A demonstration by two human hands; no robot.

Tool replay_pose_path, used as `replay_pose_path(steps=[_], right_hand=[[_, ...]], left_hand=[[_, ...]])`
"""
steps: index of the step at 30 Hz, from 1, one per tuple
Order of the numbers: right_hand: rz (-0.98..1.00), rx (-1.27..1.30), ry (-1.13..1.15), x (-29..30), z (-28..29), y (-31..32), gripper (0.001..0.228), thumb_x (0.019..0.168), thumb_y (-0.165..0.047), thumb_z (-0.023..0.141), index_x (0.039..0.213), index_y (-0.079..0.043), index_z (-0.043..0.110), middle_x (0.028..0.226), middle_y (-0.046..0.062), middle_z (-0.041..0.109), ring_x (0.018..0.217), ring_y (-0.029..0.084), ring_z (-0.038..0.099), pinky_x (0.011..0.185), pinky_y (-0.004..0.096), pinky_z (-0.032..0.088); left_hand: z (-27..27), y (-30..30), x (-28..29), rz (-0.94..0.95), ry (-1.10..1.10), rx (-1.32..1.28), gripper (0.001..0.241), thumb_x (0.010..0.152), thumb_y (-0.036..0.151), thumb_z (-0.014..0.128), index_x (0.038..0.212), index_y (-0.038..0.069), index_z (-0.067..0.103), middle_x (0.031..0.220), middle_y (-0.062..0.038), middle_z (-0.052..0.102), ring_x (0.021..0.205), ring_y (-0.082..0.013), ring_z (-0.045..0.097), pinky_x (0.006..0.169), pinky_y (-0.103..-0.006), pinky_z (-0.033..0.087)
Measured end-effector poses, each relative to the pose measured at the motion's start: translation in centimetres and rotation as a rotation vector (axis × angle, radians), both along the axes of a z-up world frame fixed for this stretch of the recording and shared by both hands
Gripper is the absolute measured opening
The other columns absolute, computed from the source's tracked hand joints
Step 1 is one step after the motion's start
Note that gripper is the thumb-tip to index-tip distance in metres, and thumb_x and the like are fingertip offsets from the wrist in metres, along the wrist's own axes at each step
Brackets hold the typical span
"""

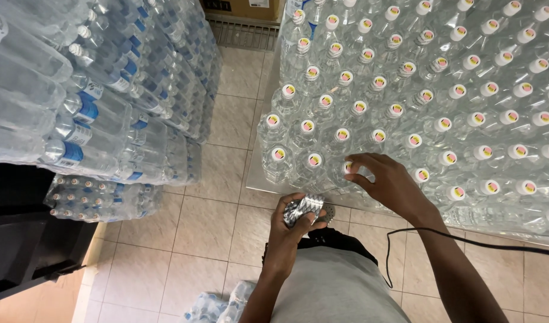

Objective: Placing plastic caps onto the tops of water bottles arranged on a table.

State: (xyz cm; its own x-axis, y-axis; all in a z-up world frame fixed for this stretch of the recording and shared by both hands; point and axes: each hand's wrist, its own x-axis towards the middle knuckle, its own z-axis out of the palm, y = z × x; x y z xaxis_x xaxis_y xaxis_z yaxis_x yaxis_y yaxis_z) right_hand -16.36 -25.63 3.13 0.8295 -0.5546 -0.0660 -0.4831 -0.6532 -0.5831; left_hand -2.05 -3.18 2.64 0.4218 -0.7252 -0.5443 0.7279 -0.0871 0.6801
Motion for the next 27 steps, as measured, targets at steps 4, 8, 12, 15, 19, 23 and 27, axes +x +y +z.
replay_pose_path(steps=[4,8,12,15,19,23,27], right_hand=[[-0.032,0.082,0.169,0.4,1.3,0.6,0.016,0.104,-0.030,0.069,0.113,-0.016,0.068,0.141,-0.004,0.076,0.102,0.028,0.075,0.085,0.044,0.056],[0.020,-0.031,-0.207,0.2,3.6,3.2,0.023,0.097,-0.024,0.080,0.114,-0.011,0.073,0.139,0.007,0.068,0.118,0.023,0.066,0.098,0.039,0.056],[-0.038,0.296,-0.172,0.4,3.0,5.7,0.037,0.084,-0.031,0.093,0.116,-0.016,0.079,0.100,0.000,0.072,0.087,0.015,0.067,0.080,0.031,0.057],[-0.283,0.568,-0.099,0.9,2.7,6.7,0.028,0.082,-0.014,0.096,0.108,-0.016,0.087,0.089,-0.001,0.079,0.085,0.014,0.074,0.086,0.030,0.059],[-0.378,0.523,-0.154,0.3,3.6,7.5,0.024,0.081,-0.017,0.094,0.105,-0.015,0.087,0.088,0.004,0.091,0.088,0.016,0.087,0.091,0.032,0.065],[-0.484,0.593,-0.189,-1.4,3.5,6.9,0.027,0.086,-0.011,0.088,0.112,-0.011,0.085,0.096,0.009,0.092,0.098,0.018,0.089,0.093,0.032,0.066],[-0.369,0.171,-0.450,-3.2,3.6,4.0,0.028,0.102,-0.008,0.075,0.130,-0.006,0.073,0.111,0.009,0.085,0.109,0.019,0.083,0.098,0.032,0.067]], left_hand=[[-0.6,0.0,-0.3,0.006,-0.055,-0.040,0.047,0.090,0.013,0.082,0.132,0.003,0.062,0.109,-0.022,0.075,0.103,-0.0359,0.083,0.088,-0.0489,0.073],[-0.6,-0.4,-0.3,-0.023,-0.142,-0.012,0.036,0.090,0.003,0.080,0.123,0.005,0.068,0.118,-0.020,0.076,0.090,-0.0358,0.085,0.074,-0.0389,0.074],[-0.5,-0.2,-0.4,-0.057,-0.200,-0.038,0.032,0.087,-0.001,0.081,0.117,0.004,0.070,0.114,-0.021,0.075,0.085,-0.0296,0.082,0.069,-0.0391,0.075],[-0.3,0.1,-0.4,-0.102,-0.211,-0.081,0.036,0.089,0.007,0.084,0.120,0.002,0.068,0.105,-0.024,0.079,0.087,-0.0293,0.084,0.070,-0.0432,0.076],[-1.1,0.4,-0.1,-0.127,-0.207,-0.084,0.038,0.088,0.010,0.085,0.121,0.005,0.067,0.113,-0.026,0.079,0.094,-0.0365,0.086,0.068,-0.0410,0.075],[-0.9,0.5,0.1,-0.133,-0.222,0.015,0.035,0.087,0.008,0.085,0.119,0.004,0.070,0.105,-0.022,0.079,0.081,-0.0336,0.085,0.065,-0.0384,0.073],[-0.2,0.5,0.5,-0.146,-0.198,0.078,0.034,0.089,0.005,0.083,0.120,0.005,0.070,0.096,-0.024,0.084,0.067,-0.0301,0.083,0.070,-0.0350,0.068]])
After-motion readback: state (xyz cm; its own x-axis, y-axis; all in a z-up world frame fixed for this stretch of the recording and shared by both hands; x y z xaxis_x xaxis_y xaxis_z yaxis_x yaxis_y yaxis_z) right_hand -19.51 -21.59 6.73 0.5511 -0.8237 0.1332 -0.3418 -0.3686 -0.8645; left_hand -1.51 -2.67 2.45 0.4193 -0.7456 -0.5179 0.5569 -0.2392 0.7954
